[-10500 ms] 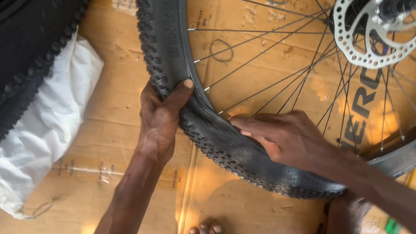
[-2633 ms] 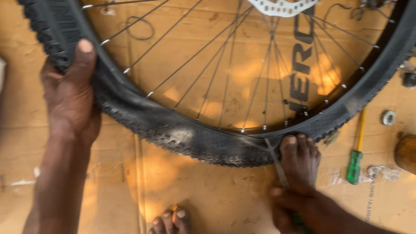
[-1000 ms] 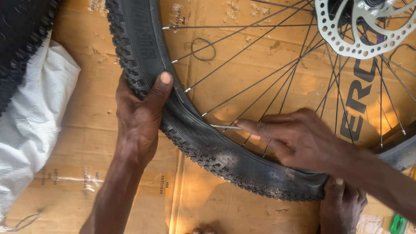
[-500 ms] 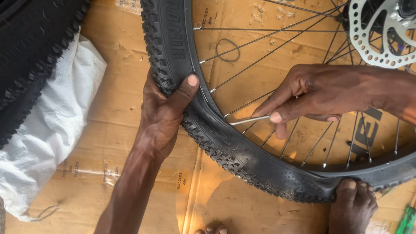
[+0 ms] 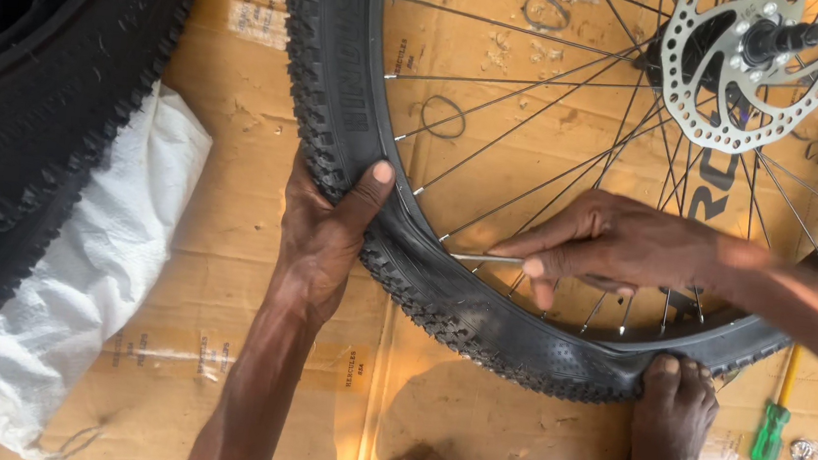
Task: The person mounts a bicycle tire onto a wheel rim. They first seat the inner tube and then use their hands and a tire lever to press the tire bead onto the rim until it is fully seated.
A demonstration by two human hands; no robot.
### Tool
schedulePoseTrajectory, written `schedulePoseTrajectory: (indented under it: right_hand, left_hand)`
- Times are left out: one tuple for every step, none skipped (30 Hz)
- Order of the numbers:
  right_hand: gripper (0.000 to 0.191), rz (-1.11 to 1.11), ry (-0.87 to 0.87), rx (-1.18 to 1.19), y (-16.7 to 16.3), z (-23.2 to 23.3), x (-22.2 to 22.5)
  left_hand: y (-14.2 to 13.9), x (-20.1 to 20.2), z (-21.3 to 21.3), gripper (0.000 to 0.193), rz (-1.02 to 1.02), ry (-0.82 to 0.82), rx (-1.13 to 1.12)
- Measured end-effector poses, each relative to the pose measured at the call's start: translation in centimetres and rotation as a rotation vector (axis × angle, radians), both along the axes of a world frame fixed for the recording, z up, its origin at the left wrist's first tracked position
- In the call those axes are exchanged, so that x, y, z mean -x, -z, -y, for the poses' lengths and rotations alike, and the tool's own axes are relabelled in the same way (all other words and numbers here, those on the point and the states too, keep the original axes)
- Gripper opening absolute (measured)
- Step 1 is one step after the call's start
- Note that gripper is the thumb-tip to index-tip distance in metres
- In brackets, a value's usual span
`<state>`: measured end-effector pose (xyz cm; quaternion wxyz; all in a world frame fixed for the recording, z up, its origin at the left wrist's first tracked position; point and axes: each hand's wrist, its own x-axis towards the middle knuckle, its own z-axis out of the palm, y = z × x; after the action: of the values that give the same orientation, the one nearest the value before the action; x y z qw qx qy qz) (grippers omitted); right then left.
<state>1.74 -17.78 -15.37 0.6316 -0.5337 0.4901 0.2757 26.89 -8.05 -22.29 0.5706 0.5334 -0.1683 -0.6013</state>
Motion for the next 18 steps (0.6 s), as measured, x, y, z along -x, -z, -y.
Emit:
schedulePoseTrajectory:
  right_hand:
    - [0.049, 0.029, 0.029, 0.004, 0.2, -0.5, 0.2]
    - [0.049, 0.009, -0.004, -0.003, 0.3, -0.8, 0.3]
    - [0.049, -0.009, -0.034, 0.005, 0.3, -0.7, 0.3]
    - [0.049, -0.020, -0.055, 0.025, 0.3, -0.3, 0.1]
    - [0.049, -0.007, -0.153, 0.046, 0.2, 0.4, -0.3]
    - [0.048, 0.002, -0.259, 0.053, 0.0, 1.3, -0.7]
    - [0.048, 0.012, -0.364, 0.067, -0.2, 2.3, -1.2]
    - [0.041, 0.007, -0.406, 0.065, -0.4, 3.3, -1.8]
    - [0.035, 0.002, -0.447, 0.060, -0.7, 4.1, -2.3]
    - [0.030, -0.005, -0.493, 0.044, -0.9, 4.6, -2.7]
    - [0.034, -0.016, -0.489, 0.045, -1.0, 4.7, -3.1]
    - [0.039, -0.033, -0.483, 0.050, -1.3, 4.9, -3.3]
    - [0.046, -0.051, -0.487, 0.067, -1.7, 5.3, -3.6]
    - [0.045, -0.084, -0.448, 0.061, -2.2, 5.5, -3.9]
    - [0.044, -0.116, -0.417, 0.043, -2.7, 5.2, -4.1]
    - [0.043, -0.151, -0.393, 0.014, -3.4, 4.7, -4.6]
    - [0.043, -0.162, -0.338, -0.017, -4.1, 4.3, -5.4]
    - [0.043, -0.171, -0.271, -0.043, -5.0, 3.7, -6.2]
  left_hand:
    - [0.0, -0.1, 0.0, 0.058, 0.032, 0.014, -0.007]
    - [0.0, -0.1, -0.1, 0.057, 0.063, 0.030, -0.023]
    - [0.0, -0.1, -0.2, 0.057, 0.097, 0.048, -0.026]
    - [0.0, -0.2, -0.2, 0.058, 0.094, 0.041, -0.003]
    - [0.0, -0.1, -0.3, 0.059, 0.084, 0.037, 0.011]
    - [0.0, 0.0, -0.4, 0.060, 0.068, 0.025, 0.011]
    - [0.0, 0.1, -0.4, 0.060, 0.052, 0.020, -0.001]
    - [0.0, 0.2, -0.5, 0.060, 0.043, 0.021, 0.004]
    - [-0.1, 0.2, -0.5, 0.060, 0.035, 0.024, 0.006]
    - [-0.1, 0.2, -0.5, 0.061, 0.040, 0.025, 0.011]
    - [-0.2, 0.2, -0.5, 0.061, 0.044, 0.028, 0.017]
    - [-0.2, 0.1, -0.5, 0.062, 0.043, 0.032, 0.029]
    - [-0.2, 0.1, -0.4, 0.062, 0.041, 0.029, 0.032]
    - [-0.2, 0.0, -0.4, 0.063, 0.048, 0.027, 0.029]
    - [-0.1, -0.1, -0.5, 0.063, 0.053, 0.018, 0.014]
    - [-0.1, -0.2, -0.6, 0.062, 0.028, 0.013, 0.009]
    - [-0.1, -0.2, -0.6, 0.062, 0.011, 0.013, 0.010]
    - [0.0, -0.3, -0.7, 0.061, -0.002, 0.025, 0.017]
